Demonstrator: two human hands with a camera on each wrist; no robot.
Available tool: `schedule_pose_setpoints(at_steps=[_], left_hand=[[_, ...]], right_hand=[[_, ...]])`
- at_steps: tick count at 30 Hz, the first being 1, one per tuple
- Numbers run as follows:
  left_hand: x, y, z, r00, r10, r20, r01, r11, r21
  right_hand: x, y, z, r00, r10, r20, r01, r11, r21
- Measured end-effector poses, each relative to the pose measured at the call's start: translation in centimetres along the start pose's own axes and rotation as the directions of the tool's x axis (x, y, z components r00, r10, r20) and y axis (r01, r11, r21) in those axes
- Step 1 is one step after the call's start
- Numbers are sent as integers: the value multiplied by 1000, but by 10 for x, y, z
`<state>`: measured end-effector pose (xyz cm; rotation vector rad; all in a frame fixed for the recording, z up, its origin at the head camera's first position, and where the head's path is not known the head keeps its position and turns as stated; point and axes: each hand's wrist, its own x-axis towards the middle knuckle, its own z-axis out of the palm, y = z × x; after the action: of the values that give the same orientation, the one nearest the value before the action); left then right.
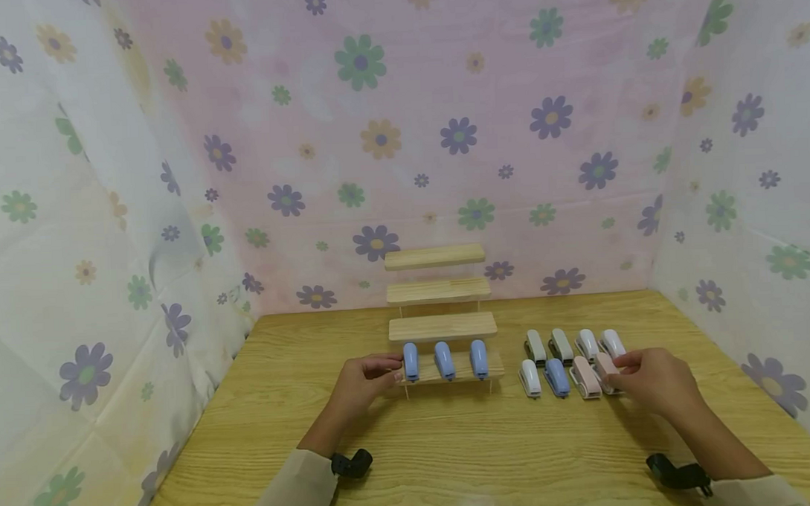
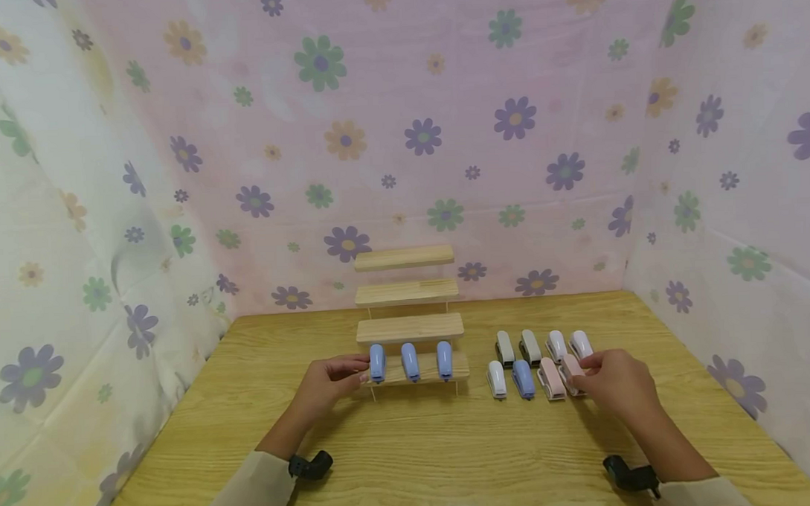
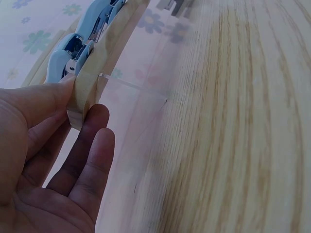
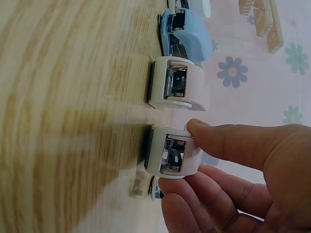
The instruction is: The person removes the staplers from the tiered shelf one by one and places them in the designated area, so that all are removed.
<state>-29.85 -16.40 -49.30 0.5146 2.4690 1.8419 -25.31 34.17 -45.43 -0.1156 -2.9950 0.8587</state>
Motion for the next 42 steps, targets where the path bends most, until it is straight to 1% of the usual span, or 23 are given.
schedule_pose_setpoints(at_steps=[9,14,20,27,34,36,42], left_hand=[[0,1,1,1000,-11,-1,11,1000,-7],[-1,1,1,1000,-8,-2,8,1000,-9],[-1,0,1,1000,-12,-1,12,1000,-15],[0,-1,0,1000,-18,-4,18,999,-26],[1,1,0,1000,-17,-2,17,1000,-12],[1,2,0,1000,-19,-2,19,1000,-13],[1,0,0,1000,-21,-5,21,1000,-1]], right_hand=[[1,3,1,1000,-15,4,15,1000,2],[3,6,1,1000,-18,23,18,1000,7],[4,11,2,999,-1,50,-2,998,58],[3,13,1,1000,-7,25,6,998,55],[3,12,0,1000,-9,18,8,999,45],[3,11,-2,1000,-19,5,19,999,37],[0,3,-5,994,-68,-81,69,998,0]])
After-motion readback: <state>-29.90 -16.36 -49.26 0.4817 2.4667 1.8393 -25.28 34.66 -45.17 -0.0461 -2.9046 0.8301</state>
